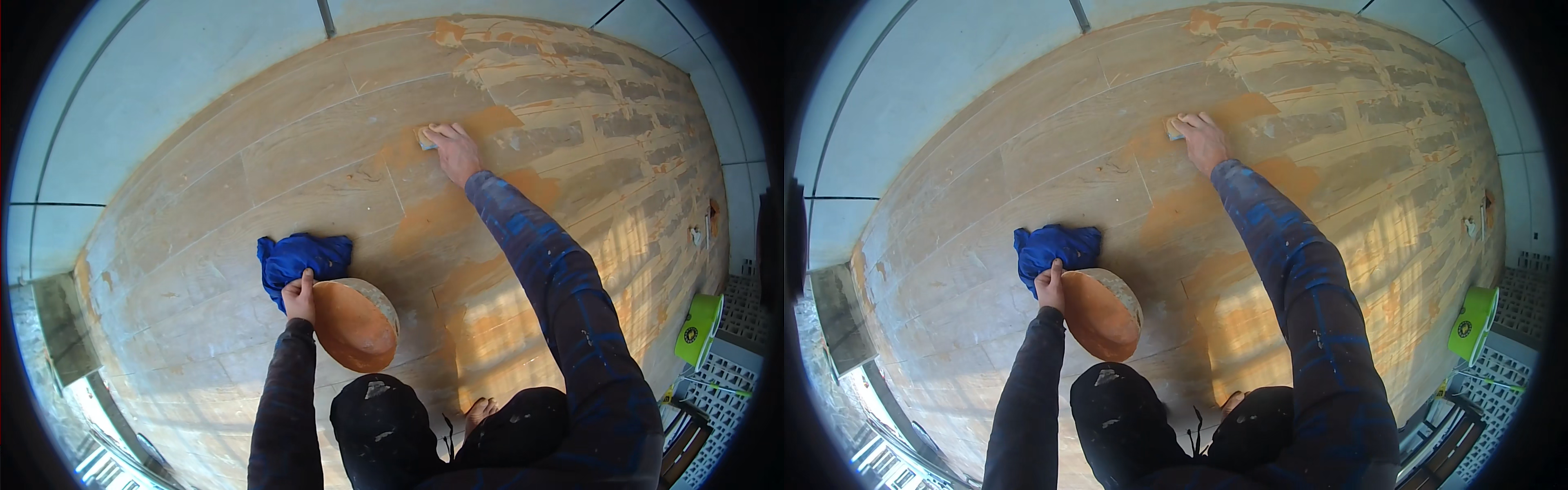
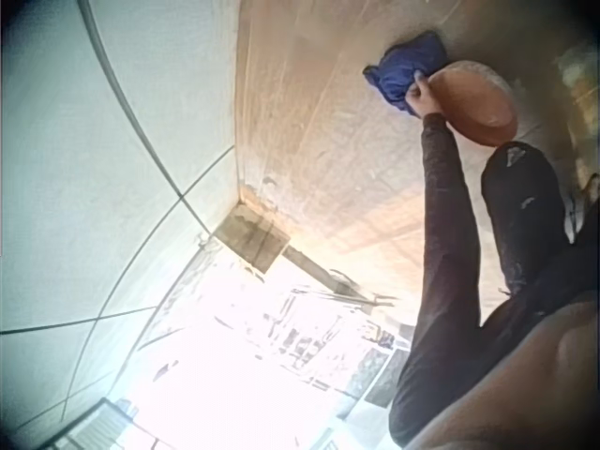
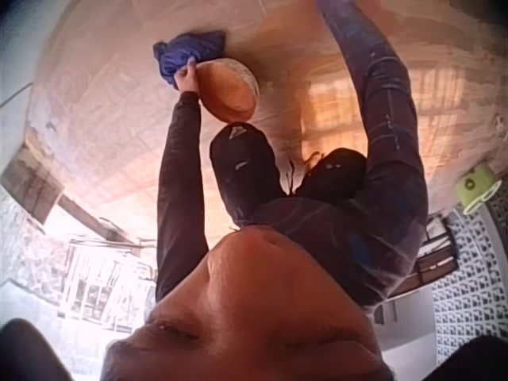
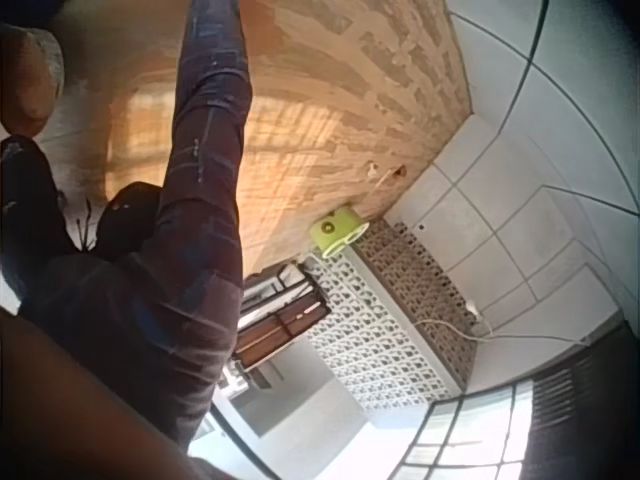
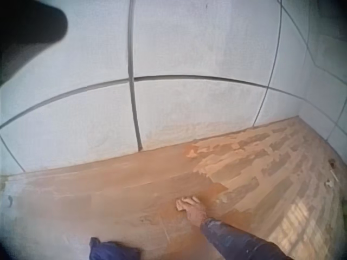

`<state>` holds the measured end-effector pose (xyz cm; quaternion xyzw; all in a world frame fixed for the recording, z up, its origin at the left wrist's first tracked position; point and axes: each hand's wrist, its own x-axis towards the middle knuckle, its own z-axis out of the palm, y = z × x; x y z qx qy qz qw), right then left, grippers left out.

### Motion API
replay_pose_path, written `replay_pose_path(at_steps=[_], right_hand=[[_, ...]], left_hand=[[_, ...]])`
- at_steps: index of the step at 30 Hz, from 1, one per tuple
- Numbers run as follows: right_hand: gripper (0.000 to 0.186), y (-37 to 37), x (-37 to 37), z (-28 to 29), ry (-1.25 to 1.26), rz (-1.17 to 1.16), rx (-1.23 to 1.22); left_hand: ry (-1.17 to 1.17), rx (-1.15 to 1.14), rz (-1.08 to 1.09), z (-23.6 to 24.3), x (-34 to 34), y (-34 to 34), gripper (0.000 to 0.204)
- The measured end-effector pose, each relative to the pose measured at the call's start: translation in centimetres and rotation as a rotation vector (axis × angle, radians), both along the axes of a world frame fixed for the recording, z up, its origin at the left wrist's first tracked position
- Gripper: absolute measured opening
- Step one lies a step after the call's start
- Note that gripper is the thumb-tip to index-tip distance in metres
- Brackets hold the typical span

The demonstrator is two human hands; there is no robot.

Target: The person spreads grout into the gaps between floor tiles using a small rectangular tool. They then mix more grout powder from a bag into a bowl with water from a bucket using a putty knife.

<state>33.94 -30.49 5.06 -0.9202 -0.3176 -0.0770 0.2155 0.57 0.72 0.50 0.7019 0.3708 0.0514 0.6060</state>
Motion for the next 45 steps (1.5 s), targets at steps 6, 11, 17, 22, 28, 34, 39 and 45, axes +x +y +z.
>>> replay_pose_path(at_steps=[6,11,17,22,28,34,39,45], right_hand=[[0.037,0.0,-0.8,-0.4,0.172,0.192,-0.193],[0.036,0.5,-0.3,-0.3,0.042,0.030,0.052],[0.036,0.4,-1.0,-0.5,-0.077,-0.073,0.089],[0.033,1.5,-1.8,-0.8,0.104,-0.001,0.091],[0.034,-0.8,-0.4,-1.8,-0.030,-0.024,0.107],[0.034,-3.5,0.8,-1.7,0.038,0.051,-0.083],[0.030,-1.1,0.1,-0.5,0.022,-0.050,-0.005],[0.028,-0.6,-0.5,-0.6,0.135,0.066,-0.129]], left_hand=[[0.004,-0.033,0.011,-0.1,0.0,-0.1,0.043],[0.000,0.012,0.049,-0.2,0.0,-0.2,0.046],[0.002,-0.017,0.021,-0.4,0.0,0.0,0.046],[0.073,-0.007,0.020,-0.3,-0.1,0.3,0.047],[-0.004,0.031,0.003,-0.6,-0.1,0.0,0.044],[-0.010,0.005,0.034,-0.7,0.0,-0.2,0.044],[-0.013,0.002,0.021,-0.3,-0.1,-0.1,0.046],[-0.011,-0.037,0.016,-0.3,-0.1,0.0,0.045]])
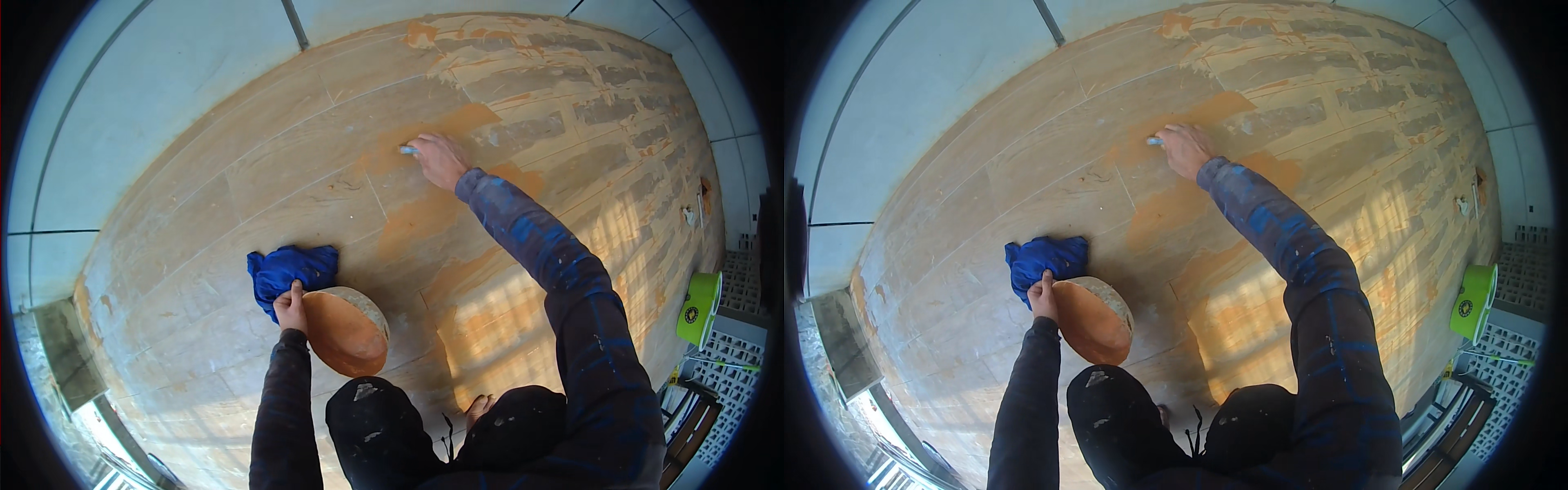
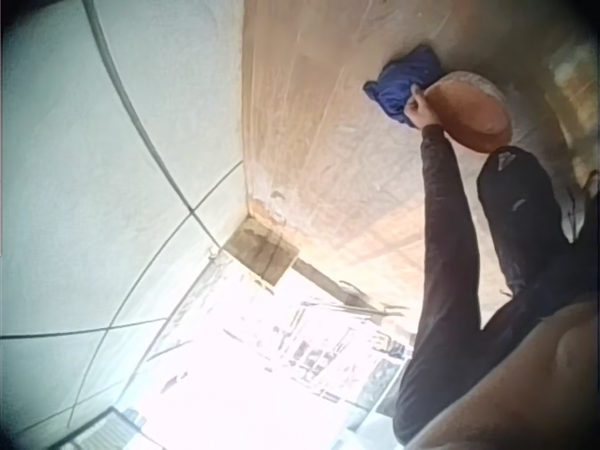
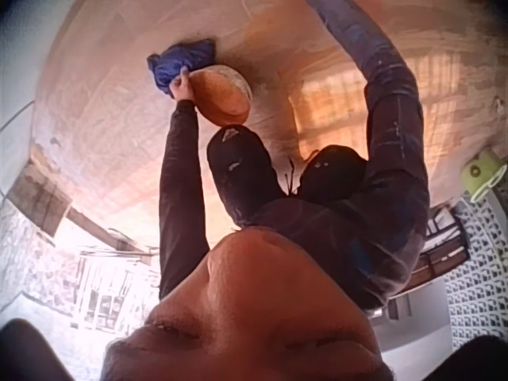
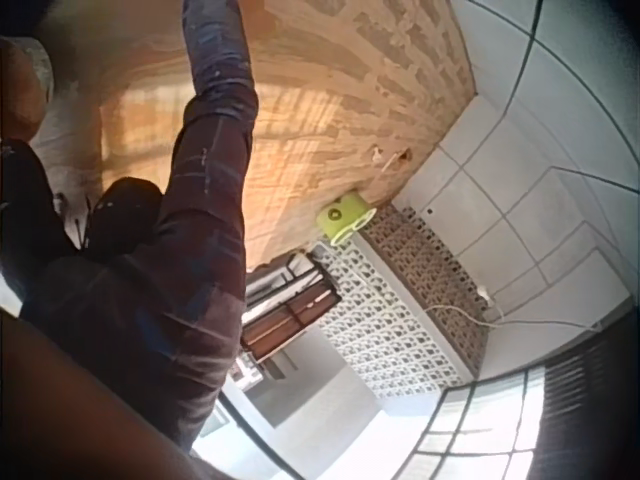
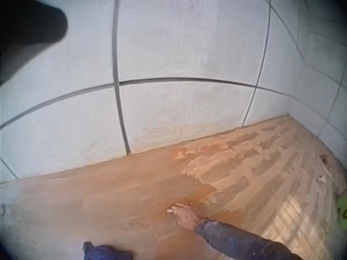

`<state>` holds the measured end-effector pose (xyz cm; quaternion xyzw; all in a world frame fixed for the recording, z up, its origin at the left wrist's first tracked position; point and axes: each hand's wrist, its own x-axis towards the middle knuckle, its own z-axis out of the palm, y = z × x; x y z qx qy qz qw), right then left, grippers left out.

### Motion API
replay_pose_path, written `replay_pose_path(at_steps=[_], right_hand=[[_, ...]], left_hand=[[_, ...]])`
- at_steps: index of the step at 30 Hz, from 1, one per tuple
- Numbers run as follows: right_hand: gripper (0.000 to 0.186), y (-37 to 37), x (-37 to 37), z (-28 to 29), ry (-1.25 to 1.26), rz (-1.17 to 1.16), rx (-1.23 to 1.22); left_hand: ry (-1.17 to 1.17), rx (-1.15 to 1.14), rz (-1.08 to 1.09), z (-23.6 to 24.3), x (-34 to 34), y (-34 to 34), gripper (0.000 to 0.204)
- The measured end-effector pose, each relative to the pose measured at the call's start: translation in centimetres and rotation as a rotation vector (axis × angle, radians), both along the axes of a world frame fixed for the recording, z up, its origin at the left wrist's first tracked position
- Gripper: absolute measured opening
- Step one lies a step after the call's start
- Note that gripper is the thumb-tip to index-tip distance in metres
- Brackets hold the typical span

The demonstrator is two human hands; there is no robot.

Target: The person spreads grout into the gaps between floor tiles using a small rectangular tool. They then mix more grout powder from a bag into a bowl with water from a bucket using a putty knife.

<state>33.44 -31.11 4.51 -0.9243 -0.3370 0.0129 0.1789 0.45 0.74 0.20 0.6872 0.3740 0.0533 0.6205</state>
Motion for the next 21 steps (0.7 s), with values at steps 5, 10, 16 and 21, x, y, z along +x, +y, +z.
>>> replay_pose_path(at_steps=[5,10,16,21], right_hand=[[0.020,2.1,1.7,-1.8,-0.219,-0.467,-0.046],[0.015,9.4,-6.0,-3.4,-0.037,-0.251,0.102],[0.020,4.3,-2.9,-0.2,-0.095,-0.294,0.282],[0.028,-1.1,0.7,-1.6,-0.357,-0.376,0.117]], left_hand=[[0.008,0.048,-0.014,0.1,-0.2,0.2,0.044],[-0.004,0.020,-0.022,0.4,0.0,0.0,0.045],[0.025,0.073,-0.001,-0.2,0.1,0.3,0.047],[-0.010,0.058,-0.030,-0.4,-0.5,0.4,0.046]])
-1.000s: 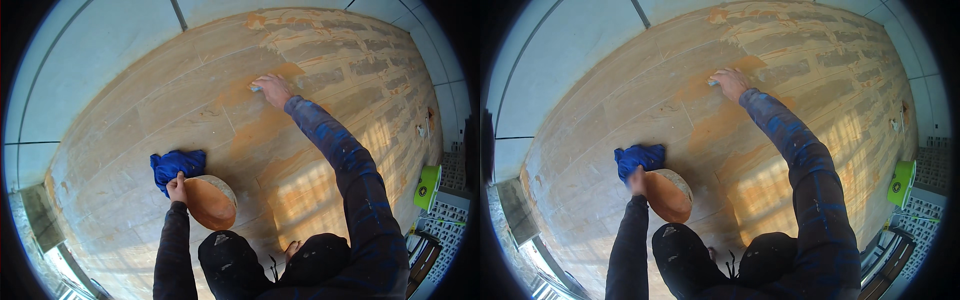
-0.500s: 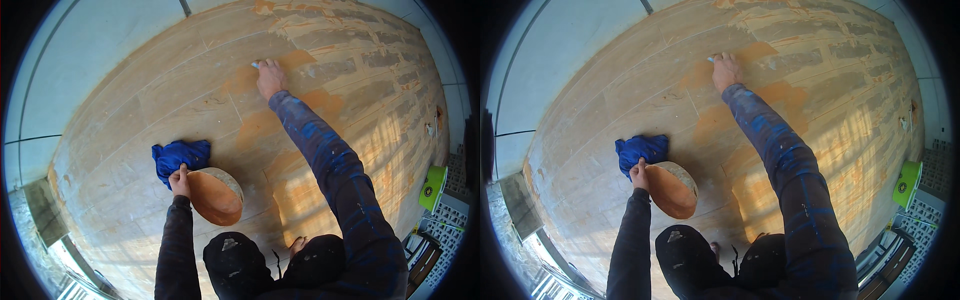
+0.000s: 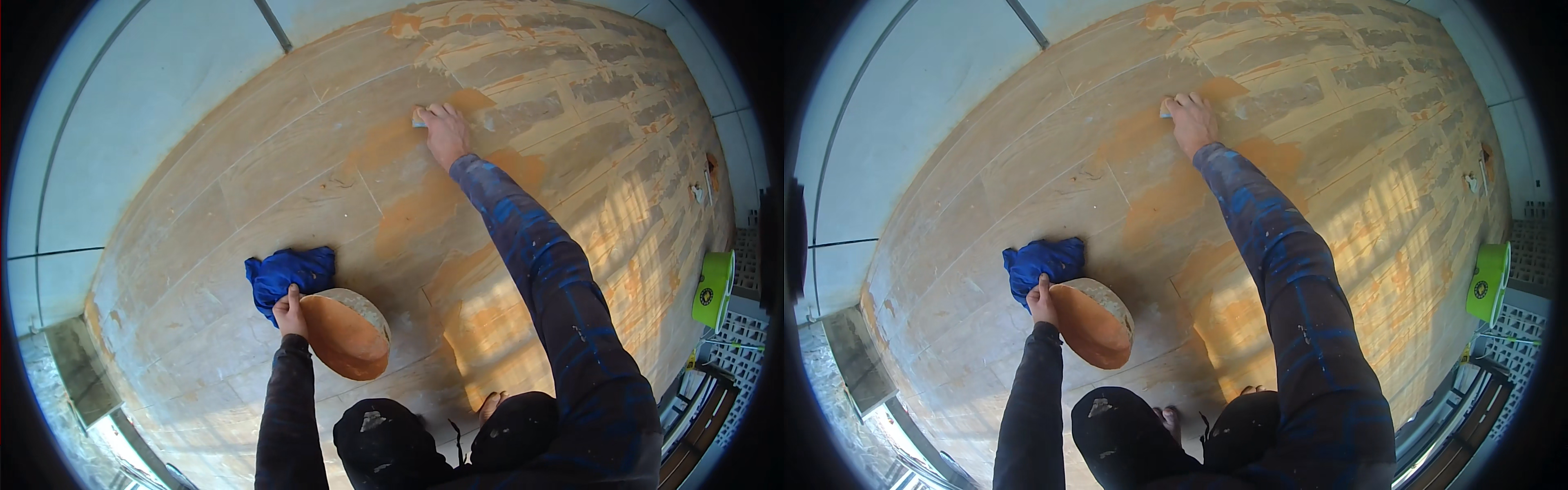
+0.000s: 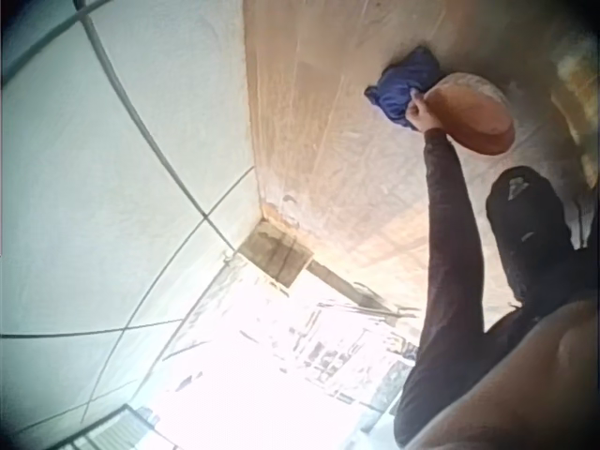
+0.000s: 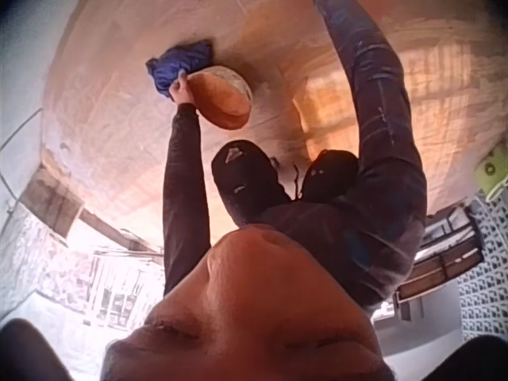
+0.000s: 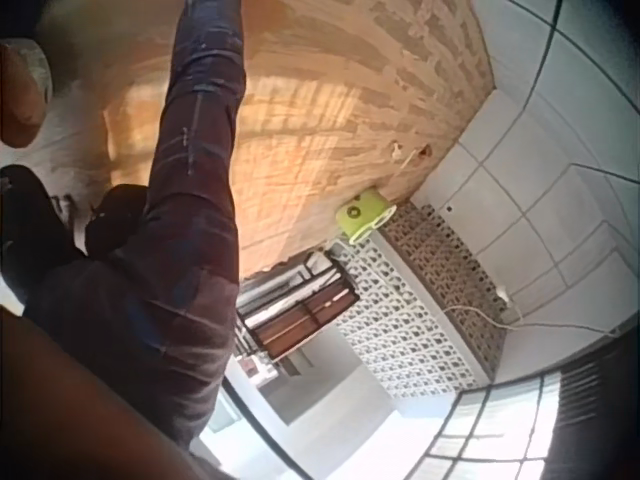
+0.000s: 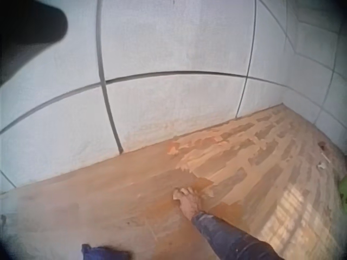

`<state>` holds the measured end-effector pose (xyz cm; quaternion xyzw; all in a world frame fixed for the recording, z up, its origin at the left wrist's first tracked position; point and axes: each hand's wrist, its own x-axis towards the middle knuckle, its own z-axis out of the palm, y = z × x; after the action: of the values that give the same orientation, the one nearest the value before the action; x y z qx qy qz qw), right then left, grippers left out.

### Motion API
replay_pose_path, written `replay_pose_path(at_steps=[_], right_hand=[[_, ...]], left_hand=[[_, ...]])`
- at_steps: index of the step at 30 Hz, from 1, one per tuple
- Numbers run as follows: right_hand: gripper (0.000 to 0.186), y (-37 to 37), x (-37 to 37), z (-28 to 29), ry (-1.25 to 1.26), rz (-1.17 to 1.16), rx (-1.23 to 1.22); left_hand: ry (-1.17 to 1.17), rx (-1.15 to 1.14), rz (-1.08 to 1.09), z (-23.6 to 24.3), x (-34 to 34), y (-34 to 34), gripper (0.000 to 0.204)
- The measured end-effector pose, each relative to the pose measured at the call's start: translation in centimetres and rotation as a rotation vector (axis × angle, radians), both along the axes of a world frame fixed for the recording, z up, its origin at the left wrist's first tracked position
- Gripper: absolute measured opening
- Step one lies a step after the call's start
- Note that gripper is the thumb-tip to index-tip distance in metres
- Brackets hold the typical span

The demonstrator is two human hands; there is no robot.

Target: The person spreads grout into the gaps between floor tiles using a small rectangular tool. They then mix more grout powder from a bag into a bowl with water from a bucket using a putty knife.

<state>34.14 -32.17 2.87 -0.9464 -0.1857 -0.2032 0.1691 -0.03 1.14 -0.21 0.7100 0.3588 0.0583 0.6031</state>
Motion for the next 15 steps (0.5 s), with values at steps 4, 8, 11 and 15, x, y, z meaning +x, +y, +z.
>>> replay_pose_path(at_steps=[4,8,11,15], right_hand=[[0.030,-0.1,-3.2,0.1,0.125,0.250,-0.053],[0.027,-2.3,1.6,1.1,0.207,0.061,-0.099],[0.021,-0.9,2.7,-0.3,0.161,-0.173,-0.009],[0.015,7.0,-5.3,-1.3,0.155,0.201,0.095]], left_hand=[[0.010,-0.010,0.010,0.5,0.3,-0.3,0.046],[0.011,0.022,0.028,0.3,0.6,-0.2,0.046],[0.005,0.043,0.027,0.0,0.3,0.0,0.047],[0.033,-0.014,0.030,-0.3,0.4,0.1,0.048]])
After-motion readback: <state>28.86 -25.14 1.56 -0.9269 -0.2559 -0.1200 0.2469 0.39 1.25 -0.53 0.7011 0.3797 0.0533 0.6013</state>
